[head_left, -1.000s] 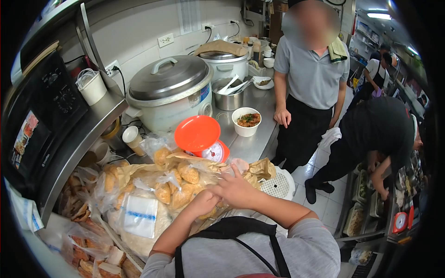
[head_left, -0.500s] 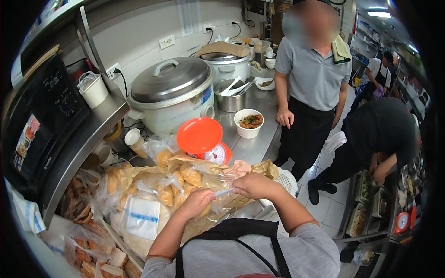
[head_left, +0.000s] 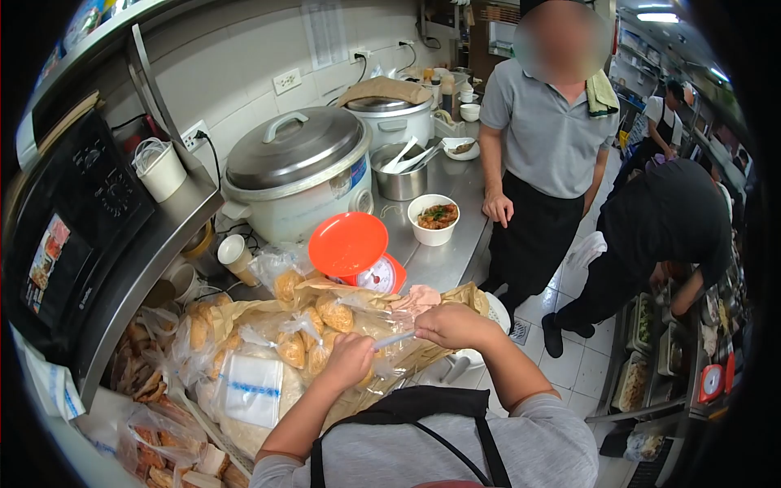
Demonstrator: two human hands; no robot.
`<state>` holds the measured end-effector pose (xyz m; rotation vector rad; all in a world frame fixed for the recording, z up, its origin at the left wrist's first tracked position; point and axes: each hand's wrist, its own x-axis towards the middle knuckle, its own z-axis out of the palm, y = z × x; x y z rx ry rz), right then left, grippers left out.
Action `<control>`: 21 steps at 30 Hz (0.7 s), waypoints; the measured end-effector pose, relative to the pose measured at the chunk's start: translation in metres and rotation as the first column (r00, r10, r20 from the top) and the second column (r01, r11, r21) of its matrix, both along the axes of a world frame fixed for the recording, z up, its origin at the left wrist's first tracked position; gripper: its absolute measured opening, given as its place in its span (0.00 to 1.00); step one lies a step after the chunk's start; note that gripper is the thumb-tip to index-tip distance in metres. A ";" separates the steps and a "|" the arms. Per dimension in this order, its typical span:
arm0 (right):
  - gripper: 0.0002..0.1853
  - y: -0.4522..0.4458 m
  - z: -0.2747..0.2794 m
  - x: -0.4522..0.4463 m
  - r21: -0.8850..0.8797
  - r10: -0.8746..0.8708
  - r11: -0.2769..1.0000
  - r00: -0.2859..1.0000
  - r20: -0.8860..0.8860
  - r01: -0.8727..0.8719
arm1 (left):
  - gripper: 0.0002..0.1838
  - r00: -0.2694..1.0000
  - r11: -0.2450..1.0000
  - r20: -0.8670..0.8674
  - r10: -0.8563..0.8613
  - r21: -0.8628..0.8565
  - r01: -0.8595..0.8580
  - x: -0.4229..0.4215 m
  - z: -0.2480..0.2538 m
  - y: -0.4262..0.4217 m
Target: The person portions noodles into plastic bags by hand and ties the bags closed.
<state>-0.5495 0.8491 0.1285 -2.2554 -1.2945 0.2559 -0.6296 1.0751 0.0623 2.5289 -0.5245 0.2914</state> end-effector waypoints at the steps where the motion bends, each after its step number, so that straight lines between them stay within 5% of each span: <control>1: 0.11 0.000 -0.002 0.001 -0.019 -0.016 1.000 1.000 -0.023 0.015 | 0.03 1.000 1.000 -0.009 0.010 -0.004 -0.010 0.000 0.001 0.000; 2: 0.10 0.000 -0.003 0.002 -0.040 -0.033 0.999 0.998 -0.045 0.031 | 0.03 1.000 1.000 -0.016 0.019 -0.010 -0.019 -0.001 0.003 -0.001; 5: 0.12 0.012 -0.001 -0.010 0.197 -0.307 0.949 0.871 0.384 0.248 | 0.04 0.995 0.998 -0.080 0.056 -0.011 -0.057 0.002 0.008 -0.003; 6: 0.20 0.020 -0.002 -0.013 0.230 -0.336 0.939 0.823 0.459 0.255 | 0.04 0.992 0.997 -0.108 0.070 -0.005 -0.071 0.004 0.009 -0.004; 9: 0.18 0.041 0.003 -0.037 0.186 -0.205 0.976 0.781 0.590 0.116 | 0.05 0.998 1.000 -0.067 0.015 -0.026 -0.017 0.006 0.009 -0.010; 12: 0.17 0.053 -0.017 -0.046 0.072 -0.124 0.992 0.811 0.572 0.101 | 0.05 1.000 0.997 0.015 -0.014 -0.077 0.015 0.006 0.006 -0.017; 15: 0.12 0.056 -0.025 -0.044 0.009 -0.118 0.992 0.931 0.344 0.123 | 0.05 1.000 0.996 -0.005 -0.012 -0.092 0.012 0.001 0.005 -0.016; 21: 0.06 0.056 -0.032 -0.037 0.091 -0.144 0.989 0.917 0.372 0.119 | 0.03 0.998 0.988 0.013 -0.064 -0.141 0.065 -0.002 0.006 -0.010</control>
